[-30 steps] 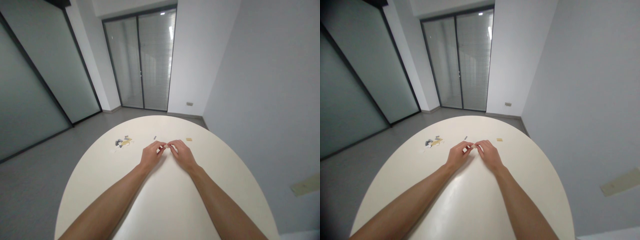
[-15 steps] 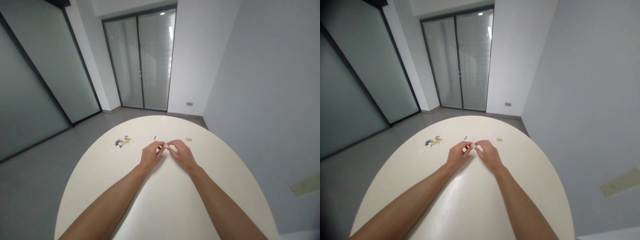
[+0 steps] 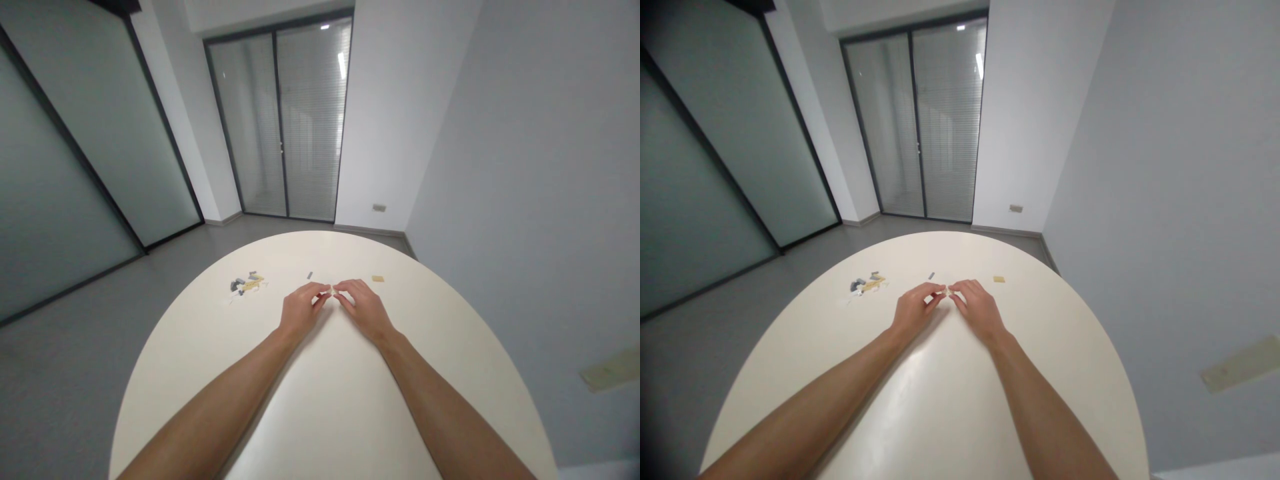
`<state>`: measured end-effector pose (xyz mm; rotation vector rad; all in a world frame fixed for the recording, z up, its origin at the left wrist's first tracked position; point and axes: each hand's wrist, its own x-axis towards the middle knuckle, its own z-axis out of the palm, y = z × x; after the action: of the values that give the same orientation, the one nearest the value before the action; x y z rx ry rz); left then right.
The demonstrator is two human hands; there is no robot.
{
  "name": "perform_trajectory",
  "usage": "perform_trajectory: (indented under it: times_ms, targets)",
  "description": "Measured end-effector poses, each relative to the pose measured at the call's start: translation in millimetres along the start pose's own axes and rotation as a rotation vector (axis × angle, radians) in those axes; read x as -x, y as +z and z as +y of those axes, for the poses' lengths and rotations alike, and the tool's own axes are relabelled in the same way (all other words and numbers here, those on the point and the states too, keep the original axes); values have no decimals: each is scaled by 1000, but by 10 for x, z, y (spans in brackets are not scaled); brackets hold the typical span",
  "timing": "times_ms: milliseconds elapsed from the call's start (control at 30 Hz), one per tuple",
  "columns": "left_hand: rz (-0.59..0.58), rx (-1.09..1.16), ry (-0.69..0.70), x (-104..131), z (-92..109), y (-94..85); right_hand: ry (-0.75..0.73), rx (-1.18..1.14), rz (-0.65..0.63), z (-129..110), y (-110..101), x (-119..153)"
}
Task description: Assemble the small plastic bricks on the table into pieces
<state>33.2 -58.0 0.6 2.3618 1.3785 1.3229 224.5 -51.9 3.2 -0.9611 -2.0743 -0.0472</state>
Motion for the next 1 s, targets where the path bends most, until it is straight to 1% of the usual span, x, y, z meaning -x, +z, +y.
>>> perform_trajectory:
  times_ms: [733, 1000]
  targets:
    - [9, 7, 10, 3, -3, -3, -19, -3, 2, 2, 8, -4]
    - [2, -12, -19, 3, 9, -9, -11, -3, -6, -6, -4, -4]
